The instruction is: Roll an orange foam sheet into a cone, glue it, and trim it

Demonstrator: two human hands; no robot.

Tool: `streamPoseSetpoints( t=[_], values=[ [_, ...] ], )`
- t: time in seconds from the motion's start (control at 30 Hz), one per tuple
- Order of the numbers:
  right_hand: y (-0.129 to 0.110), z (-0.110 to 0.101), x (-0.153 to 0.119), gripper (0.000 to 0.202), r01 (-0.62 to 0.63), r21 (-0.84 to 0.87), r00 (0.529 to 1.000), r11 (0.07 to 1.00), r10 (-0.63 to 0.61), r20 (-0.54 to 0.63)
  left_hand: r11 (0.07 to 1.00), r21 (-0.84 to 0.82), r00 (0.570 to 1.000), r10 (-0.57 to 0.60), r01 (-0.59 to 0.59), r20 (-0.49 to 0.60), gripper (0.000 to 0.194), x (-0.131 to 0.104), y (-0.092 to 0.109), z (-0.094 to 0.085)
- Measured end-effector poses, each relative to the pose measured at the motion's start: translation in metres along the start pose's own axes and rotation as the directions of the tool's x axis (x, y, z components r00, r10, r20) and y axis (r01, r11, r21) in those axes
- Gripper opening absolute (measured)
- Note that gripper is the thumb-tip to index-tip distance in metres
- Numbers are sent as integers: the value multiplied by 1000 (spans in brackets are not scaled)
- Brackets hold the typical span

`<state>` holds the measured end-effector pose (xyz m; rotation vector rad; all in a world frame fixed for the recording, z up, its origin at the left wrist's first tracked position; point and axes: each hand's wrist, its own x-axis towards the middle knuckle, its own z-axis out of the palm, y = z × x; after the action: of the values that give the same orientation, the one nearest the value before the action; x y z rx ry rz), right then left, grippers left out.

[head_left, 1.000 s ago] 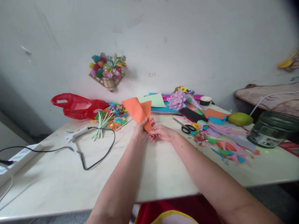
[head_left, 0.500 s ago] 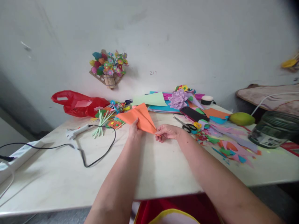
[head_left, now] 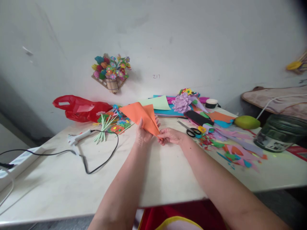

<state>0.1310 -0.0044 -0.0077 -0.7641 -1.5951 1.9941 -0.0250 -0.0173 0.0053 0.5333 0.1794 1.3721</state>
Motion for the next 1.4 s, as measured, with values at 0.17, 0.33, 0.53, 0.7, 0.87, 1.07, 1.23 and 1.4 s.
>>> streamPoseSetpoints(
  t=[0.17, 0.33, 0.53, 0.7, 0.87, 1.07, 1.23, 1.4],
  values=[
    [1, 3, 2, 24, 11, -6, 1000, 1000, -11, -8, 999, 19, 992, -37, 34, 122, 42, -3, -2, 5],
    [1, 3, 2, 26, 19, -12, 1000, 1000, -18, 15, 1000, 9, 986, 3, -4, 167, 40, -2, -1, 3],
    [0, 6, 0, 23, 27, -13, 999, 1000, -27, 31, 998, 51, 999, 34, -34, 15, 34, 0, -3, 5],
    [-4, 4, -1, 19, -56, -6, 997, 998, 56, 47, 995, 35, 995, 94, -93, -32, 43, 1, 4, 1],
    [-6, -1, -4, 15, -112, -4, 991, 994, 112, 73, 959, 3, 926, 274, -283, -259, 24, 6, 18, -11],
    [-7, -3, -7, 11, -133, -12, 988, 991, 133, 72, 938, 22, 897, 339, -347, -283, 25, 11, 32, -24],
    [-7, -3, -6, 12, -137, -7, 989, 990, 138, 47, 941, 66, 873, 334, -333, -357, 26, 20, 37, -34],
    [-5, -4, -5, 14, -118, 4, 991, 993, 117, 60, 931, 16, 865, 345, -365, -364, 26, 15, 33, -28]
  ],
)
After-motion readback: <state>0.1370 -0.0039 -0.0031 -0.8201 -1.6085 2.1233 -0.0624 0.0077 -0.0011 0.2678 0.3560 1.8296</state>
